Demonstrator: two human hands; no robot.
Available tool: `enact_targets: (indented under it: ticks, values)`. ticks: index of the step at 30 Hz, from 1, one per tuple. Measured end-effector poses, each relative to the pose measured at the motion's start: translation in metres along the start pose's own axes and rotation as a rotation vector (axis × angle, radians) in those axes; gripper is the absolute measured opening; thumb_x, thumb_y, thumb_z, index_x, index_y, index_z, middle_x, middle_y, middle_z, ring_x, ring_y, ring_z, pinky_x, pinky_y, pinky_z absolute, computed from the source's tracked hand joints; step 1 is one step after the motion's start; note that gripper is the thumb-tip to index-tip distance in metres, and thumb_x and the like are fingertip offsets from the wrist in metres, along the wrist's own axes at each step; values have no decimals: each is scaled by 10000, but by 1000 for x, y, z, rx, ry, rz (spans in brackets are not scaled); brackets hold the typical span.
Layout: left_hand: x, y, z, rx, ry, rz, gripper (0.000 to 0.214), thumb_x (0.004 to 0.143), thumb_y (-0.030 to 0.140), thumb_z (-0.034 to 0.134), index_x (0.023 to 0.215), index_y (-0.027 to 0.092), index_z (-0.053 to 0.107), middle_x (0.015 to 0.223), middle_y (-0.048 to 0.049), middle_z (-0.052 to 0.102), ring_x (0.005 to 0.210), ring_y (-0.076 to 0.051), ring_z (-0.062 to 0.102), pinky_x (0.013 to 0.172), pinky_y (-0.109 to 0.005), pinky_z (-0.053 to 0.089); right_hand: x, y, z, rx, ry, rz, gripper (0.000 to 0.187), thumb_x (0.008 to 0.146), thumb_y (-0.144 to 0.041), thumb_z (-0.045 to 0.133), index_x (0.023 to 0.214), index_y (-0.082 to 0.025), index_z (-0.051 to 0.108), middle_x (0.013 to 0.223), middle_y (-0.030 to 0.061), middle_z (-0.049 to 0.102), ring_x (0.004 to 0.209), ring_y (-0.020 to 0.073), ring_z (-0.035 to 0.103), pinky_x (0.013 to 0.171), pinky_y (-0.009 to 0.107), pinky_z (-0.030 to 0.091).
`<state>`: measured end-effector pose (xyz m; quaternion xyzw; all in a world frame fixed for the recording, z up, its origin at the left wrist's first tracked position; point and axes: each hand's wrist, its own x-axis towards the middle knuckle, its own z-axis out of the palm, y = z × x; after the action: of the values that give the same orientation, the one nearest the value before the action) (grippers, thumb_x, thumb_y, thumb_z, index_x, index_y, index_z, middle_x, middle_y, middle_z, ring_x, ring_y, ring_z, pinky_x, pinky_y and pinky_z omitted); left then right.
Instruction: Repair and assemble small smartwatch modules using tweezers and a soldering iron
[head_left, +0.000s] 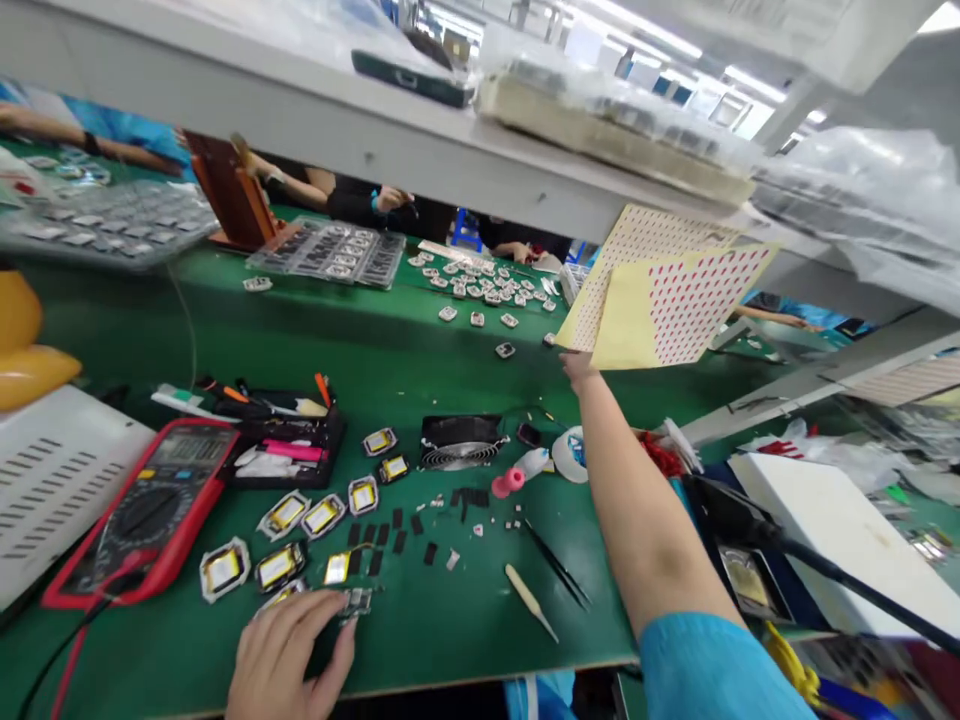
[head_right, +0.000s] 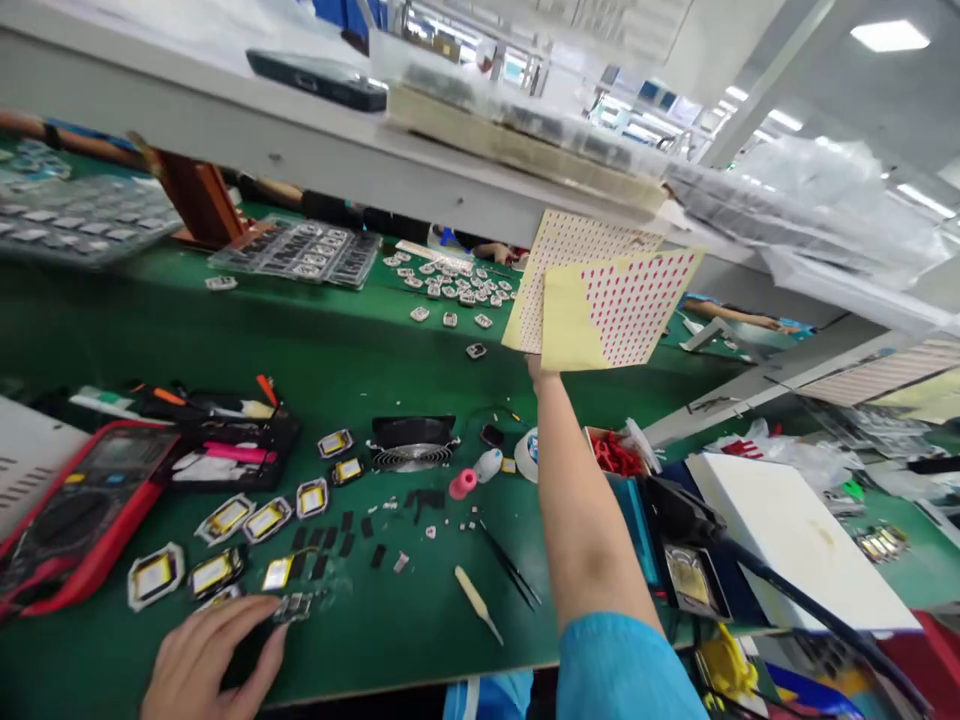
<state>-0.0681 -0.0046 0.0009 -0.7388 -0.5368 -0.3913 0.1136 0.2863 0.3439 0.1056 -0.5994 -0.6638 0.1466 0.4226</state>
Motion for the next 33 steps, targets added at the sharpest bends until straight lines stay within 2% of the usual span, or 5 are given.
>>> enact_targets:
  ticks: [6, 12, 15, 18, 33]
  values:
    - [5, 8, -6, -78, -163, 0, 115, 1001, 234, 554, 1072, 216, 642, 989, -50, 752, 925, -238, 684, 897, -400, 468, -63, -23, -32, -112, -33, 252, 248, 902, -145, 684, 1147, -111, 695, 1202, 140, 712, 1132, 275, 676, 1026, 455, 530]
    - [5, 6, -14, -99, -328, 29, 139, 1025, 235, 524, 1123, 214, 620, 1041, -53, 747, 961, -231, 684, 955, -425, 451, -206, -58, -68, -160, -189, 15, 168, 910, -337, 619, 886, -206, 722, 820, 46, 747, 734, 213, 681, 716, 327, 531]
    - [7, 3, -16, -127, -406, 43, 145, 1024, 216, 532, 1145, 208, 612, 1057, -50, 740, 977, -220, 677, 999, -429, 453, -271, -48, -65, -197, -420, -34, 323, 966, -458, 566, 780, -214, 668, 675, 23, 676, 591, 182, 614, 573, 291, 454]
    - [11, 1, -17, -153, -482, 29, 136, 1022, 220, 544, 1128, 201, 628, 1041, -56, 727, 963, -220, 664, 951, -410, 486, -315, -32, -54, -309, -392, -82, 464, 1011, -593, 477, 802, -209, 633, 726, 47, 653, 623, 196, 614, 568, 304, 441]
    - [30, 20, -5, -175, -627, 35, 156, 1018, 267, 578, 1129, 210, 671, 1066, -69, 731, 991, -232, 683, 885, -387, 560, -352, -19, -46, -428, -333, -135, 308, 1058, -332, 462, 804, -220, 595, 782, 68, 602, 761, 243, 555, 697, 355, 426]
